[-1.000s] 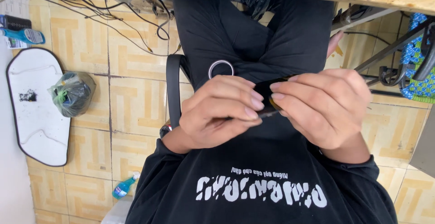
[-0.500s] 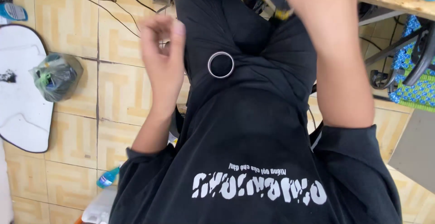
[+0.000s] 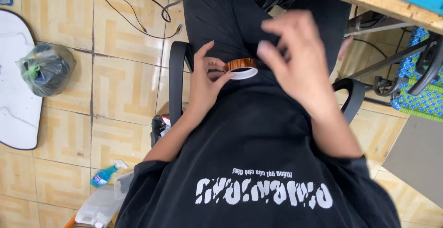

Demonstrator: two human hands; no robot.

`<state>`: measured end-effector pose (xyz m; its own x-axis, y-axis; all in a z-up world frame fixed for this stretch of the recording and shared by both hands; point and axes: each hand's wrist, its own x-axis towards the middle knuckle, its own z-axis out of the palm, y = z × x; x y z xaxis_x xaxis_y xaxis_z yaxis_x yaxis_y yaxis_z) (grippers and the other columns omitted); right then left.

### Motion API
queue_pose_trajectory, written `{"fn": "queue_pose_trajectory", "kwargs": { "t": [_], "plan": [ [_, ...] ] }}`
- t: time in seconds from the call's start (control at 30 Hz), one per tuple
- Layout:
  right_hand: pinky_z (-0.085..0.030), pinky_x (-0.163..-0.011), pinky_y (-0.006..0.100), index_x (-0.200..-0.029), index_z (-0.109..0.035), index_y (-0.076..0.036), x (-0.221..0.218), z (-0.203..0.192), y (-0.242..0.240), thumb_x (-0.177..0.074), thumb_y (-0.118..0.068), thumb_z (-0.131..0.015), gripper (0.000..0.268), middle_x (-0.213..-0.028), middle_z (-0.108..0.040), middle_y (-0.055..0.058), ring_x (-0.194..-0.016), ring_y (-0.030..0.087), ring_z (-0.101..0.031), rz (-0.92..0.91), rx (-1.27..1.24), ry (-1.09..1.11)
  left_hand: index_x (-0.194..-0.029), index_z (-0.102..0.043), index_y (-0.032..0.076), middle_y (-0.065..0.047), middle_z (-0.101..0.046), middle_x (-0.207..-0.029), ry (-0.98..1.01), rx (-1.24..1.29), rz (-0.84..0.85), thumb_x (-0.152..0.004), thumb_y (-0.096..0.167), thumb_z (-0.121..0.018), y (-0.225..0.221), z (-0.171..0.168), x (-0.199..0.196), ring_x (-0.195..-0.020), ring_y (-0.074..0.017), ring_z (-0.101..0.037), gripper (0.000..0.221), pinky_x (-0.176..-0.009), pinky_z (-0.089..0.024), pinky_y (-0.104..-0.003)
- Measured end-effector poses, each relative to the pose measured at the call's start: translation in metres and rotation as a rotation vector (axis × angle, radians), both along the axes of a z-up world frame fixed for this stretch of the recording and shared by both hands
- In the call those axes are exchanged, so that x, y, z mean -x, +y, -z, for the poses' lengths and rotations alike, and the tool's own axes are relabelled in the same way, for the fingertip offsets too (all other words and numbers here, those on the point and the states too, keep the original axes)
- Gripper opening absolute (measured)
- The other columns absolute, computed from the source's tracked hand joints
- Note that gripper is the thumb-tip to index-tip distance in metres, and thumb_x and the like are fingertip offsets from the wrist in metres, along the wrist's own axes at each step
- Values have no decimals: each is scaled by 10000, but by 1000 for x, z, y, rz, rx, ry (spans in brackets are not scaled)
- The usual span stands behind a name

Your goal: Repairing a mobile phone by cleaning components and applying protective tape

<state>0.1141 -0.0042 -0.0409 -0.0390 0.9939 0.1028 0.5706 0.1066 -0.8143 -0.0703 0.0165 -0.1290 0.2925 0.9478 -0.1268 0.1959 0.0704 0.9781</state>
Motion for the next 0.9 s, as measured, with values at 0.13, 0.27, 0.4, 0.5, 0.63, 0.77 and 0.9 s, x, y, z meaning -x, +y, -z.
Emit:
{"fn": "queue_pose_trajectory", "kwargs": {
  "t": [0.13,0.27,0.4,0.5,0.63,0.77,0.9],
  "plan": [
    [-479,-499,278,-1199,-411,-13,-4,43,-28,-761,-52,-600,479,-1084,-463,198,-606,225,-564,-80,108,345,-1295,-246,68,-78,-526,-843,-93,-147,41,-718,-11,-695,-9,-34,-4,-824,-192,-562,736,-743,-531,-296],
    [-440,-453,269,-1066,-542,30,-8,42,-40,-796,-121,-565,311,-883,-572,144,-558,196,-562,-67,-119,270,-1299,-283,83,-69,-525,-826,-196,-159,117,-704,-7,-712,-11,-46,-9,-815,-162,-552,739,-760,-528,-288],
    [-422,-520,311,-1084,-533,53,-12,18,-43,-767,-110,-597,361,-726,-548,133,-582,234,-531,-156,-265,166,-1216,-406,63,-62,-515,-868,-300,-196,383,-680,96,-714,1,-68,-5,-842,-170,-565,620,-791,-502,-289],
    [-444,-550,335,-1162,-455,79,-15,15,-47,-774,-66,-588,435,-700,-550,148,-621,271,-559,-238,-270,102,-1089,-534,65,-42,-534,-801,-286,-247,501,-763,66,-631,5,-89,-5,-752,-146,-577,340,-722,-510,-251],
    [-464,-553,398,-1230,-372,48,-15,4,-46,-775,-76,-572,512,-717,-565,169,-642,329,-565,-302,-280,12,-909,-640,130,-47,-582,-744,-173,-340,596,-719,72,-663,11,-106,-8,-690,-181,-588,200,-672,-482,-284],
    [-479,-556,379,-1186,-439,25,-17,3,-49,-756,-105,-588,473,-712,-568,156,-641,316,-567,-298,-260,2,-873,-650,111,-50,-602,-736,-175,-312,646,-724,57,-646,9,-99,-9,-676,-175,-597,158,-637,-484,-268],
    [-477,-557,379,-1176,-446,20,-16,11,-53,-755,-92,-580,455,-692,-562,161,-629,308,-562,-317,-184,56,-824,-655,107,-38,-616,-726,-148,-243,685,-740,39,-627,7,-91,-9,-648,-153,-603,112,-577,-490,-242]
  ]
}}
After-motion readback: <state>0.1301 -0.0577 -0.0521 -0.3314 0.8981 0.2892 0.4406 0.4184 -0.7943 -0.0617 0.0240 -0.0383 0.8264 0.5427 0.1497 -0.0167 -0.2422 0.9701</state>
